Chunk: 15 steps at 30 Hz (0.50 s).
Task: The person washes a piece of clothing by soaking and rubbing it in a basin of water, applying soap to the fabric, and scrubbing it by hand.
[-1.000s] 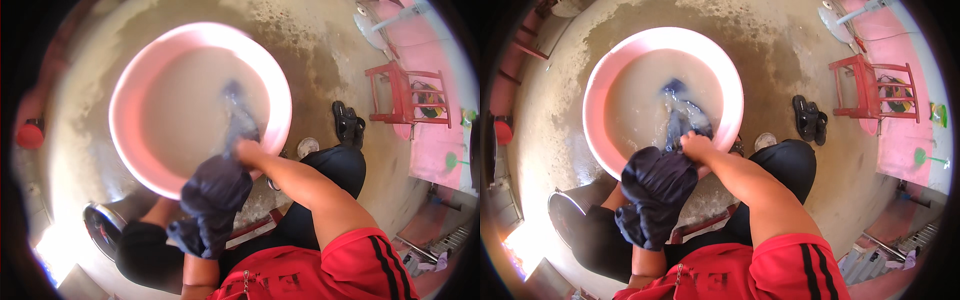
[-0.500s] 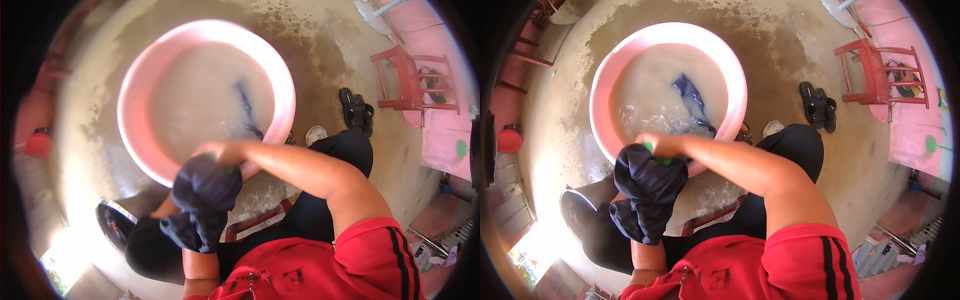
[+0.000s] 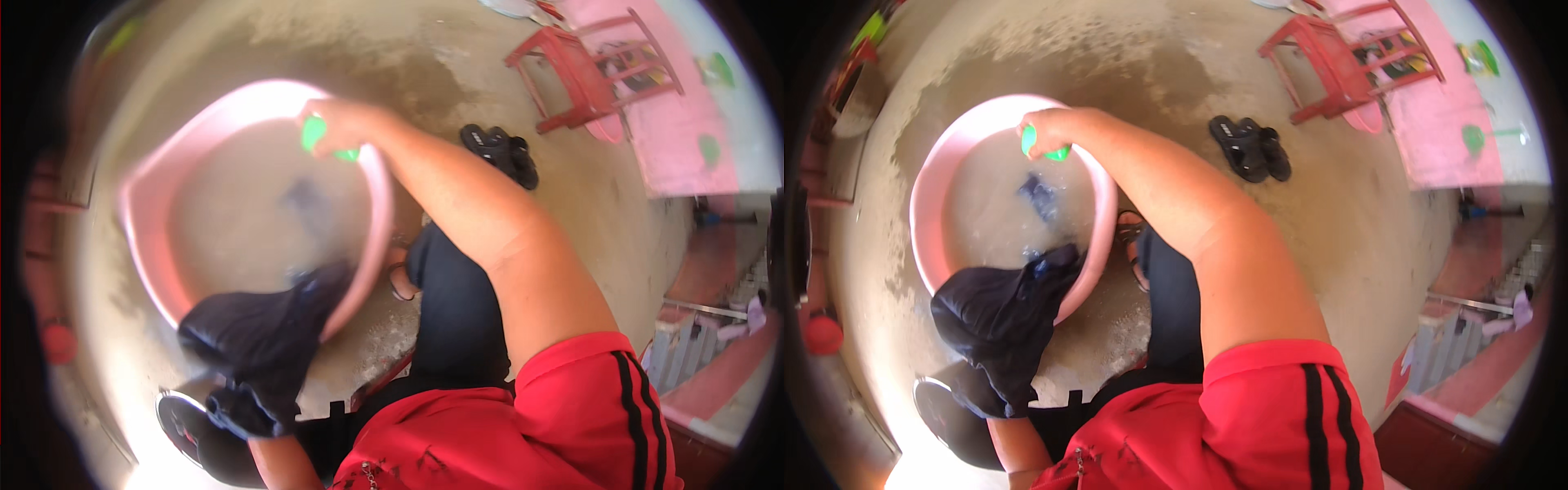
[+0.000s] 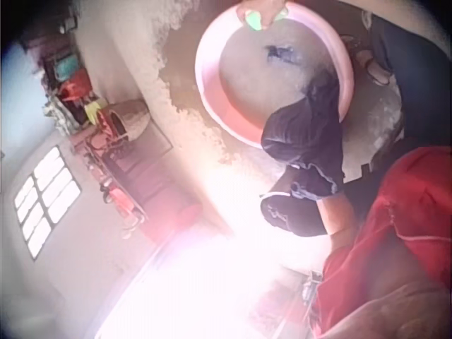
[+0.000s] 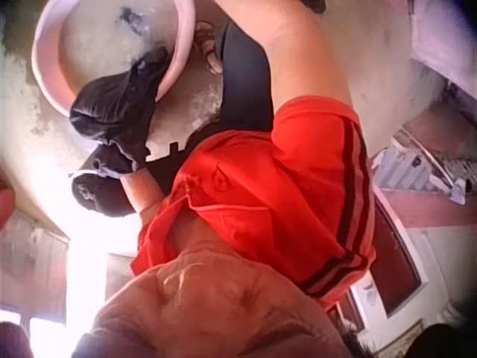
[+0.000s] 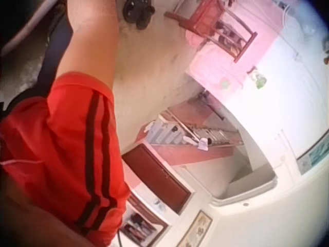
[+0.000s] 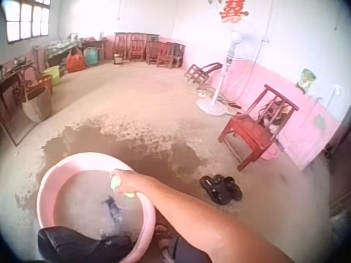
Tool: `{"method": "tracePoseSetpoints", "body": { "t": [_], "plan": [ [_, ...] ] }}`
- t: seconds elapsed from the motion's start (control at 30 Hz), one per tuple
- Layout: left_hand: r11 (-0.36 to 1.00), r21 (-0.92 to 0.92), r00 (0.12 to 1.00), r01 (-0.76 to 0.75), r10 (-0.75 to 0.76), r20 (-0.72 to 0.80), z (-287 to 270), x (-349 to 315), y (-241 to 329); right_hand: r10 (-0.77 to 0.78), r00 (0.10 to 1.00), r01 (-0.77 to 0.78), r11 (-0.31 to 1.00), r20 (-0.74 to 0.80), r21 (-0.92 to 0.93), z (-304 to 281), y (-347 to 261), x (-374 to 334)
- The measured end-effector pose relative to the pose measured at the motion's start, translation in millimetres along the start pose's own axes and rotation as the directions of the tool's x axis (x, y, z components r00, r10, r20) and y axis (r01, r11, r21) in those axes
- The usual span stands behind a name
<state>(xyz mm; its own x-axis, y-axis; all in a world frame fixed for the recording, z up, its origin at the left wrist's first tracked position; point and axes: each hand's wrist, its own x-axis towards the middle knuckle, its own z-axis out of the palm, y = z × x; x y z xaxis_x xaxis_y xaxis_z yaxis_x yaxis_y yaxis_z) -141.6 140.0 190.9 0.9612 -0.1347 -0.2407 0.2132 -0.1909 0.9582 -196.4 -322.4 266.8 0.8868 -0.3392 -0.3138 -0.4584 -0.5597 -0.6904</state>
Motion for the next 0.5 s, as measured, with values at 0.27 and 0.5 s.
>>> {"method": "tracePoseSetpoints", "body": {
  "t": [0.27,0.5],
  "plan": [
    [0.954,0.001,0.904,-0.299,0.283,0.321,89.0,-9.6,9.0,0.383,0.921,-0.389,0.910,0.070,0.141,68.3,263.2,-128.7],
    [0.837,0.079,0.767,-0.542,0.454,0.453,142.1,-17.4,31.1,0.670,0.700,-0.683,0.525,0.248,0.508,169.4,306.0,-170.6]
  ]
}}
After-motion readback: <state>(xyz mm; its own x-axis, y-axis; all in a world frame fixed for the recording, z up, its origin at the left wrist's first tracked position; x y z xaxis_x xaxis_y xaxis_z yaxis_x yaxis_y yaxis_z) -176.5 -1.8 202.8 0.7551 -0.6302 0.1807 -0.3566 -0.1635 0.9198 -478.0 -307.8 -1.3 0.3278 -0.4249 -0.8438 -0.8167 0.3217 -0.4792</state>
